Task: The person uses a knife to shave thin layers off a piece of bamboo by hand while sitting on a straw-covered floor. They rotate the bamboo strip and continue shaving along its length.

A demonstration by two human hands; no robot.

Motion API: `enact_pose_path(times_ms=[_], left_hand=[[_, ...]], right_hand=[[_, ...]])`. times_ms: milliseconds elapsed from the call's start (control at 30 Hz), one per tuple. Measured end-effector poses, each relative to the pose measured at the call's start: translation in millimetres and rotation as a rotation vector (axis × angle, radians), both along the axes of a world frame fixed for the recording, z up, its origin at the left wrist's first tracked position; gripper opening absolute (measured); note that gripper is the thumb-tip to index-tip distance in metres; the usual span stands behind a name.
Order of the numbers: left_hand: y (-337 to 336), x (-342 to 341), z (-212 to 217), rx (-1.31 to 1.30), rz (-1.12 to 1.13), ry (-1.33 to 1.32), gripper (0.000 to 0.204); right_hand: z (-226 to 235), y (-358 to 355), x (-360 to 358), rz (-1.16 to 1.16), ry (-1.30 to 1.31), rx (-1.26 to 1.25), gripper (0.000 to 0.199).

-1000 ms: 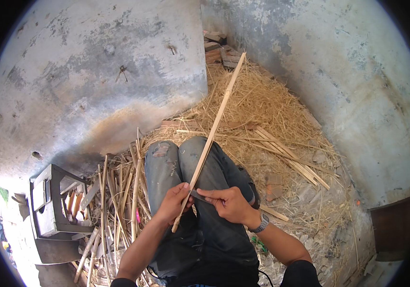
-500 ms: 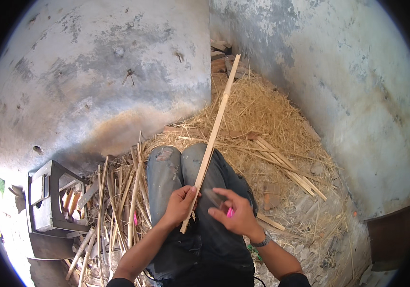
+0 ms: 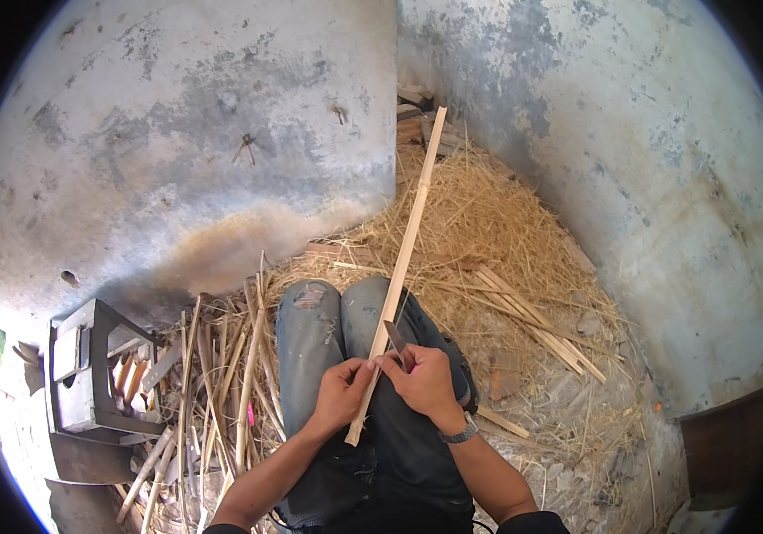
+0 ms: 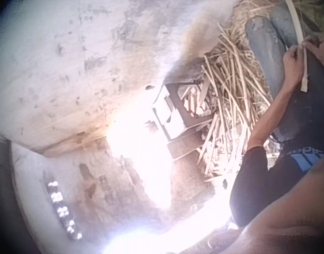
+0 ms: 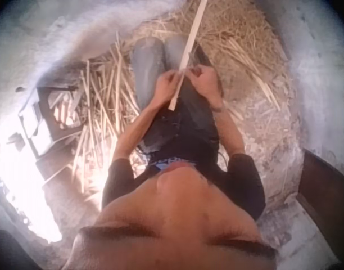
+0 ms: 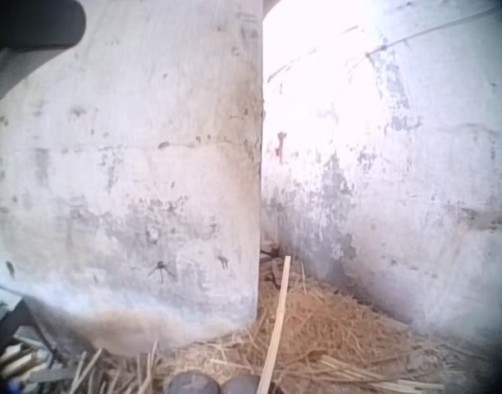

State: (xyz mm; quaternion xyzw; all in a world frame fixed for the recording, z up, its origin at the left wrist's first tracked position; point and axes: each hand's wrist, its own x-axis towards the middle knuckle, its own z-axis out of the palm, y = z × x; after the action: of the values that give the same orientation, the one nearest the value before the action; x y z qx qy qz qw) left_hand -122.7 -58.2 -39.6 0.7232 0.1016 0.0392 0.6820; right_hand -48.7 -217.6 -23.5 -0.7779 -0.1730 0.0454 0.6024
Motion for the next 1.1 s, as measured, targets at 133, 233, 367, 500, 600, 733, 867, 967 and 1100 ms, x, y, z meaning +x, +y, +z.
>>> enact_pose_path(times_ms=[133, 233, 367, 500, 600, 733, 867, 967, 1100], left_hand=[[0, 1, 4, 0.025, 0.002, 0.025, 0.035], [4, 4, 0, 0.008, -0.005, 0.033, 0.039], [3, 10, -4, 0.020, 0.007, 0.005, 0.037], [1, 9, -5, 0.103, -0.017, 0.008, 0.037], [-7, 5, -1, 0.125, 0.012, 0.000, 0.036], [-6, 6, 1, 0.132, 0.021, 0.005, 0.036], [-7, 7, 5, 0.101, 0.018, -0.002, 0.037], [-7, 6, 3, 0.081, 0.014, 0.005, 0.037], [-2, 6, 2, 0.087, 0.031, -0.018, 0.038]], right_hand=[[15, -6, -6, 0.031, 0.013, 0.023, 0.028], [39, -24, -18, 0.234, 0.443, 0.225, 0.020], [54, -55, -52, 0.602, 1.003, 0.344, 0.018], [37, -86, -75, 0.649, 1.259, 0.402, 0.017], [34, -105, -74, 0.644, 1.286, 0.413, 0.015], [44, -107, -85, 0.560, 1.126, 0.517, 0.018], [44, -87, -84, 0.460, 0.612, 0.636, 0.021], [33, -62, -75, 0.475, 0.396, 0.596, 0.030], [38, -31, -74, 0.508, 0.601, 0.786, 0.033]])
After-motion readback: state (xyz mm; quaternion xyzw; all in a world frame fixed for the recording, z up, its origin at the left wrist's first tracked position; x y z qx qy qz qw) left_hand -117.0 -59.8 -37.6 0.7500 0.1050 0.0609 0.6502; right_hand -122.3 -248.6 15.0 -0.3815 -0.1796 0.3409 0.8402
